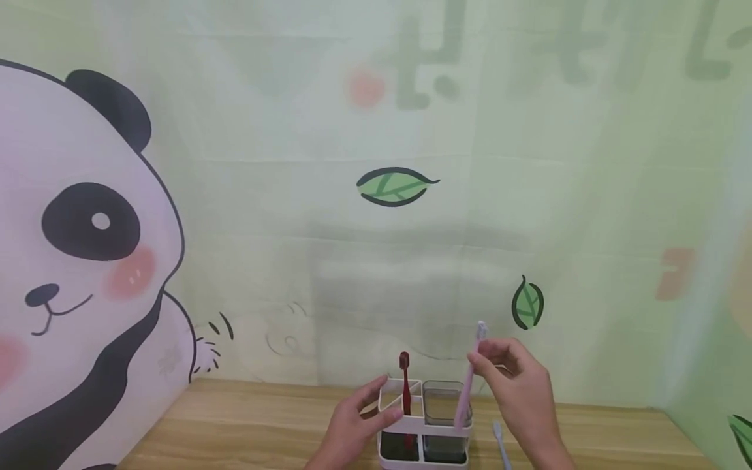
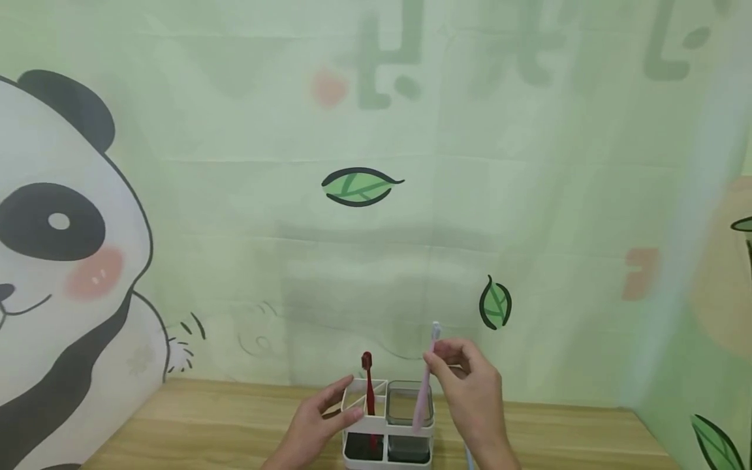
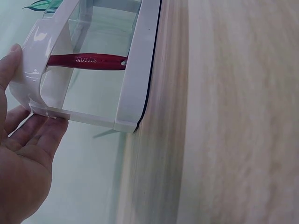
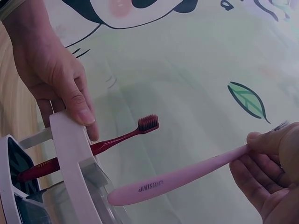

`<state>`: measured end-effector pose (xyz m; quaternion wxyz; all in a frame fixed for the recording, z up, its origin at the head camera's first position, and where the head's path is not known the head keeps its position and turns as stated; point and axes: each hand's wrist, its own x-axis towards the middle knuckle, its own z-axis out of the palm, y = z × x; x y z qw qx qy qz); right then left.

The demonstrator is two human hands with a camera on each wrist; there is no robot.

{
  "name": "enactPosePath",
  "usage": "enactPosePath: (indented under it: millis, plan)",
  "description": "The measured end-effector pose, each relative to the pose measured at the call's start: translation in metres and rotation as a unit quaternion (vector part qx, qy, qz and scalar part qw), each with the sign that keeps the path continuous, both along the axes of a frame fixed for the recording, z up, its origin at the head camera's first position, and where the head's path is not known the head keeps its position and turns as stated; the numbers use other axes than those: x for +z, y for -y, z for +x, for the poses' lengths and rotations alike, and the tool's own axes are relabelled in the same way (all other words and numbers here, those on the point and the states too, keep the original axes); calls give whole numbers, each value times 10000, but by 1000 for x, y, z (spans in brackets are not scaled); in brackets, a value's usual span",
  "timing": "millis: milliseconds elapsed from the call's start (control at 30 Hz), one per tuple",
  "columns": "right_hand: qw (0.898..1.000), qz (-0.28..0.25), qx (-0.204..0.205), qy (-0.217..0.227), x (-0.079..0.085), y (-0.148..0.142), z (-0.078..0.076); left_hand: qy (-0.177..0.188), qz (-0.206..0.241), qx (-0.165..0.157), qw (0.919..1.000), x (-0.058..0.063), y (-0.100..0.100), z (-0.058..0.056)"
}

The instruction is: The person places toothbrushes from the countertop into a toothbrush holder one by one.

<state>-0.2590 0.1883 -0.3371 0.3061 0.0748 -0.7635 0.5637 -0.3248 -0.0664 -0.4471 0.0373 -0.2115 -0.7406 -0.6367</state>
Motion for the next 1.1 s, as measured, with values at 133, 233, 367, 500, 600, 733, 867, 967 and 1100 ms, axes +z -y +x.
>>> enactPosePath:
  millis: [133, 233, 367, 500, 600, 733, 867, 967, 1100]
  plan:
    - [9999, -100, 24, -83, 1, 1, 1, -26, -33, 2, 10000, -1, 0, -1]
    - [9997, -185, 39, -127, 1, 5, 0, -27, -41, 18, 10000, -2, 1, -1]
    - [9994, -300, 69, -144, 2, 9, -2, -4, -37, 29, 10000, -3, 1, -2]
    - [9988, -413, 192, -198, 2, 15, -6, -12, -25, 38, 10000, -2, 0, -1]
    - [9983, -500, 225, -208, 2, 19, -8, -41, -55, 54, 10000, -1, -1, -1]
    - [9981, -566, 147, -182, 1, 26, -10, -62, -28, 48, 10000, -1, -1, -2]
    - [9969, -711, 127, -321, -1, 33, -13, -80, 20, 21, 10000, -2, 0, -2]
    - [9944, -862, 139, -590, -5, 39, -15, -69, 25, 11, 10000, -2, 0, -3]
    - [9918, -976, 203, -805, -11, 46, -19, -50, 58, 12, 10000, -3, 0, -3]
